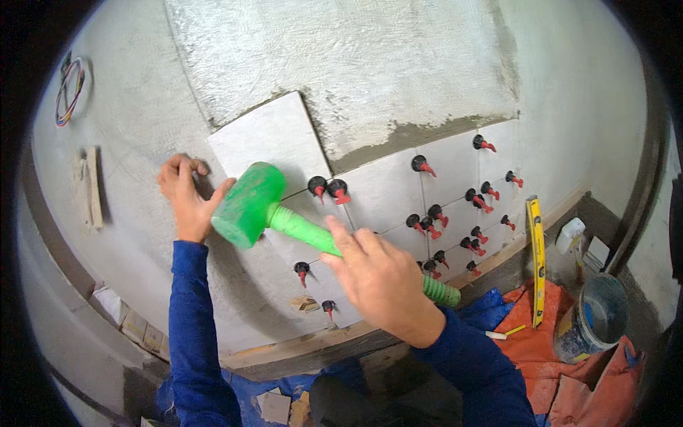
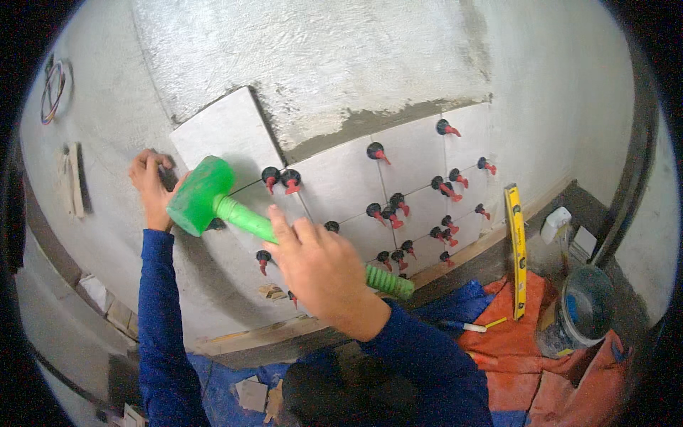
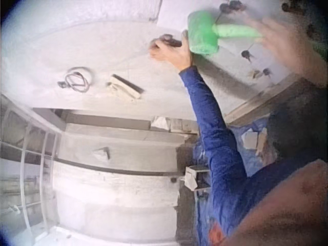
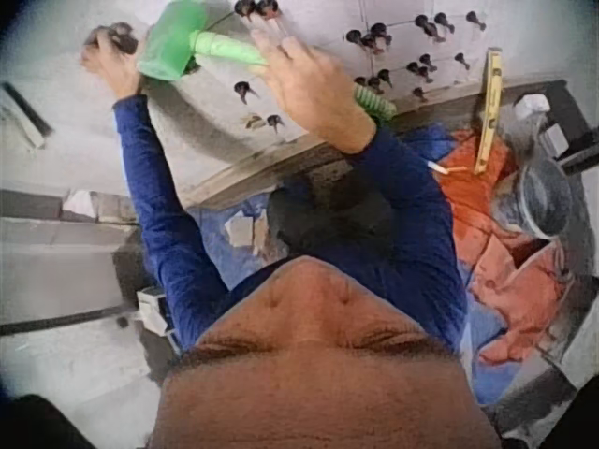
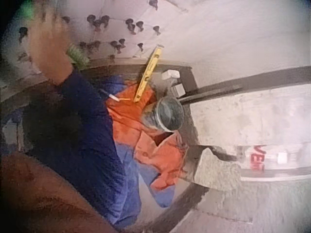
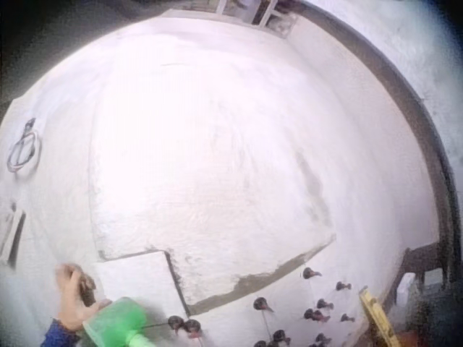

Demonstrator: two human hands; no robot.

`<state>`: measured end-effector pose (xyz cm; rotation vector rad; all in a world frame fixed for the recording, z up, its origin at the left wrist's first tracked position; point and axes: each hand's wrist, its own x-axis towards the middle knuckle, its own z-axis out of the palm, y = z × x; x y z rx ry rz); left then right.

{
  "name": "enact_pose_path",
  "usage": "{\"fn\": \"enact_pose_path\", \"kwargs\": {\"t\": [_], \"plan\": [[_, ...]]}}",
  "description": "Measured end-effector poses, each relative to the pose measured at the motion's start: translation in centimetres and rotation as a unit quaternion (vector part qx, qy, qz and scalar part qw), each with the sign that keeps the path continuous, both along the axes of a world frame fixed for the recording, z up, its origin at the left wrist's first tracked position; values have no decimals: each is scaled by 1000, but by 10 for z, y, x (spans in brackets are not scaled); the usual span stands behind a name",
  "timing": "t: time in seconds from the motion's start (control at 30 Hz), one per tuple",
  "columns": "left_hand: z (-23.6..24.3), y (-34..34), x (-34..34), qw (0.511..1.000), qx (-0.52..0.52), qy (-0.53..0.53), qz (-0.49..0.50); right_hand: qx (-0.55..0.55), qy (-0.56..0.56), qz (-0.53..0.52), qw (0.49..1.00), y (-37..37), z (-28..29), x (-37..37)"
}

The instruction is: The person applies adhesive to a wall section using a trowel, places a white tile, and secures it with red tile leveling clips. They use a spirit level to check alignment and a rubber mallet to tap the tile into place.

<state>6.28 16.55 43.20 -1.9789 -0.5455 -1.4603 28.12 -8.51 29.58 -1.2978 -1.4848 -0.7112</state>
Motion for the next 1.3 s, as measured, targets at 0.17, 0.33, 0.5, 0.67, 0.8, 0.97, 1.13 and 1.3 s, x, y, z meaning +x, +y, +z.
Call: {"fn": "enact_pose_path", "kwargs": {"t": [0.17, 0.33, 0.5, 0.67, 0.8, 0.97, 1.13, 1.3], "plan": [[-2, -6, -2, 1000, 15, 6, 5, -79, 34, -23, 996, -6, 12, 10], [-3, -10, -2, 999, -10, -23, -49, -21, 38, 30, 999, -9, 38, 17], [-2, -6, -12, 984, -47, -45, -168, -34, -19, 15, 999, -13, 57, -12], [3, 9, -32, 890, -133, -92, -426, -80, -79, -39, 993, -6, 51, -68], [3, 27, -49, 847, -110, -101, -511, -86, -89, -96, 988, 11, 40, -111], [-2, 43, -52, 726, -152, -119, -660, -104, -62, -174, 977, 23, 36, -142], [-4, 48, -51, 714, -149, -122, -673, -92, -52, -212, 972, 30, 34, -161], [-5, 47, -51, 716, -141, -117, -674, -97, -38, -221, 970, 33, 33, -169]]}}
